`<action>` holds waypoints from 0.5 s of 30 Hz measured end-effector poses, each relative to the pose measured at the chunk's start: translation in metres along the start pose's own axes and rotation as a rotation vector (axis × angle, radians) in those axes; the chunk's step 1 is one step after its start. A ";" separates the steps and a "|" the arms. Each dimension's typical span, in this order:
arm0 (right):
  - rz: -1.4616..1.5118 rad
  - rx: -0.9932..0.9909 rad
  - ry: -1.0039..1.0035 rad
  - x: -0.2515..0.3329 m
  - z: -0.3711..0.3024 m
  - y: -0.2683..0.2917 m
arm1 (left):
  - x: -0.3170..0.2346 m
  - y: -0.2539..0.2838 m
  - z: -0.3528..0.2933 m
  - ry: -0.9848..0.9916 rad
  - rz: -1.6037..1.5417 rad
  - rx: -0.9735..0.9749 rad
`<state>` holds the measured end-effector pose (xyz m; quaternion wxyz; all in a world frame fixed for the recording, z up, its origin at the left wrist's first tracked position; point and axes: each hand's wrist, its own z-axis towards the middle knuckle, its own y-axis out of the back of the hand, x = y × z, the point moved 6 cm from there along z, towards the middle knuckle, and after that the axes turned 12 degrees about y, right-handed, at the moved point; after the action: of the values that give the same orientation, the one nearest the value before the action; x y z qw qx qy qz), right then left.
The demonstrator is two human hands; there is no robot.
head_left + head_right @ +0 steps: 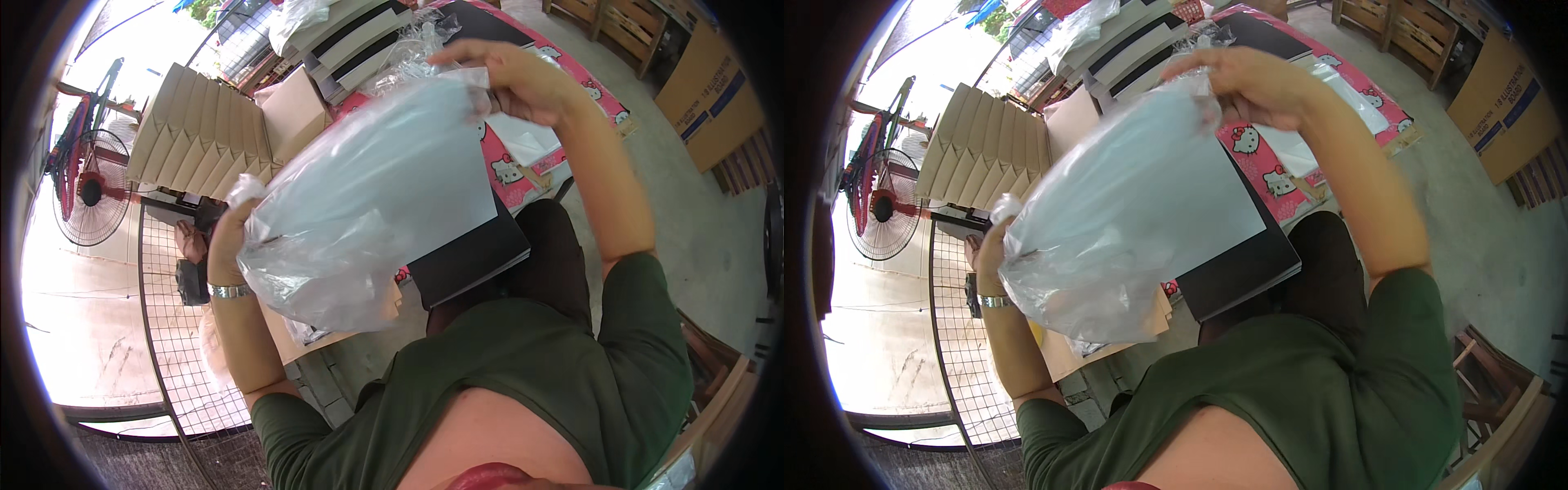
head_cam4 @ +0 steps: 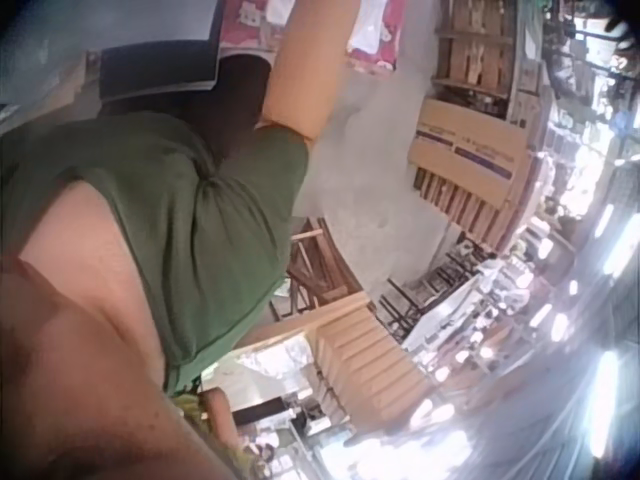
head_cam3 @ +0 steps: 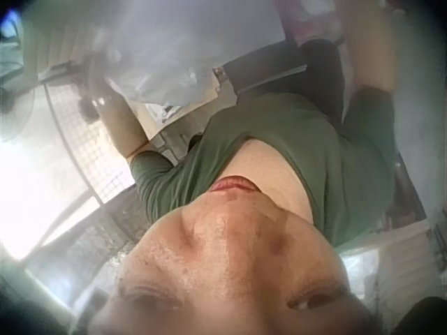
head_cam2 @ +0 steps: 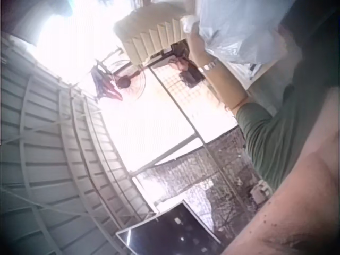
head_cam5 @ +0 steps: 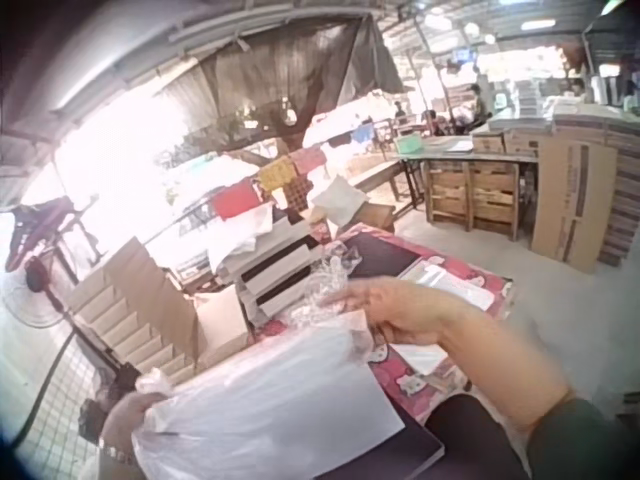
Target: The person places black folders into individual plastic sleeves by hand, one at a time, and stacks the finished items on a table.
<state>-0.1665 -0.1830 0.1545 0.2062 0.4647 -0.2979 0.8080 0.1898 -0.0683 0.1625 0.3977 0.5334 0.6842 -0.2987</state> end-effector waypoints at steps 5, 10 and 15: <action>0.230 -0.225 -0.171 -0.110 -0.070 0.038 | 0.080 -0.006 0.029 0.143 -0.156 0.155; 0.362 -0.519 -0.382 -0.239 -0.159 0.084 | 0.233 -0.045 0.069 0.340 -0.407 0.246; 0.139 -0.511 -0.437 -0.239 -0.182 0.079 | 0.320 -0.071 0.065 0.253 -0.571 0.059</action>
<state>-0.2140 -0.1324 -0.1483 0.1918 0.5386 -0.5590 0.6006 0.0995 0.0171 -0.1475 0.1938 0.3640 0.8414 -0.3493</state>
